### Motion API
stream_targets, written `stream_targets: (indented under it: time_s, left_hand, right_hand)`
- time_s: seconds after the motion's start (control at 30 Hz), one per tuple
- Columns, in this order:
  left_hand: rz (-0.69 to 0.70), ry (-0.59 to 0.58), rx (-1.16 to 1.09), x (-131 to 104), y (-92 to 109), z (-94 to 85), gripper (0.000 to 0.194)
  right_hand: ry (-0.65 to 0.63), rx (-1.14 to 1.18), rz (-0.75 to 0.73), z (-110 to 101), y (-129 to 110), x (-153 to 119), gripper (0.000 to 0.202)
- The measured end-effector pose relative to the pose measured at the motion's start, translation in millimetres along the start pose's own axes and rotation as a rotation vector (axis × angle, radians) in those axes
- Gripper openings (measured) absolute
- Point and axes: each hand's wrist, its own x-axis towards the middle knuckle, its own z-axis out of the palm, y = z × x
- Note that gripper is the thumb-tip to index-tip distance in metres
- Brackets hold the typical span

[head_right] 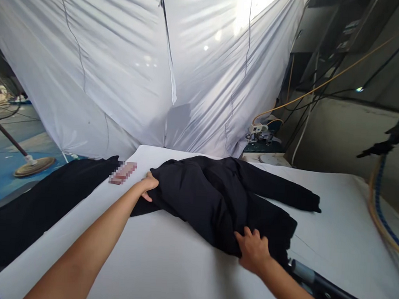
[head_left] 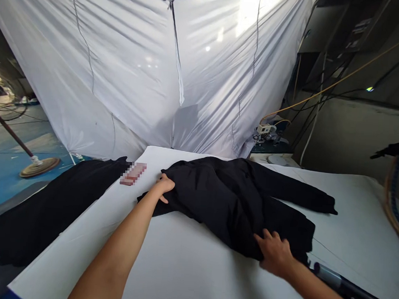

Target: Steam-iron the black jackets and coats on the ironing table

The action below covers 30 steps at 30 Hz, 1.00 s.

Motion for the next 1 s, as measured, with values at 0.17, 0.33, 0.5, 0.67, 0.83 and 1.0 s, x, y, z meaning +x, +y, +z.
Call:
stream_targets:
  time_s: [0.17, 0.33, 0.5, 0.67, 0.83, 1.0]
  left_hand:
    - [-0.21, -0.333, -0.197, -21.8, 10.9, 44.7, 0.101]
    - [-0.096, -0.14, -0.206, -28.0, 30.6, 100.9, 0.081]
    - [0.182, 0.132, -0.301, 10.0, 61.2, 134.5, 0.06]
    - [0.277, 0.085, -0.425, 57.7, 82.1, 157.8, 0.053]
    - [0.287, -0.2, -0.426, 81.1, 73.9, 134.1, 0.05]
    - [0.227, -0.392, 0.063, 86.3, 83.6, 56.2, 0.05]
  right_hand:
    - [-0.028, 0.071, 0.37, 55.8, -42.7, -2.3, 0.088]
    - [0.082, 0.048, 0.406, 75.0, -34.1, 32.9, 0.066]
    - [0.15, -0.049, 0.42, 47.2, 19.6, 93.1, 0.059]
    - [0.244, -0.024, 0.415, 23.2, 79.1, 142.9, 0.06]
    - [0.306, -0.01, 0.385, 26.0, 106.0, 169.1, 0.059]
    - [0.111, 0.061, 0.524, 7.6, 104.6, 176.5, 0.059]
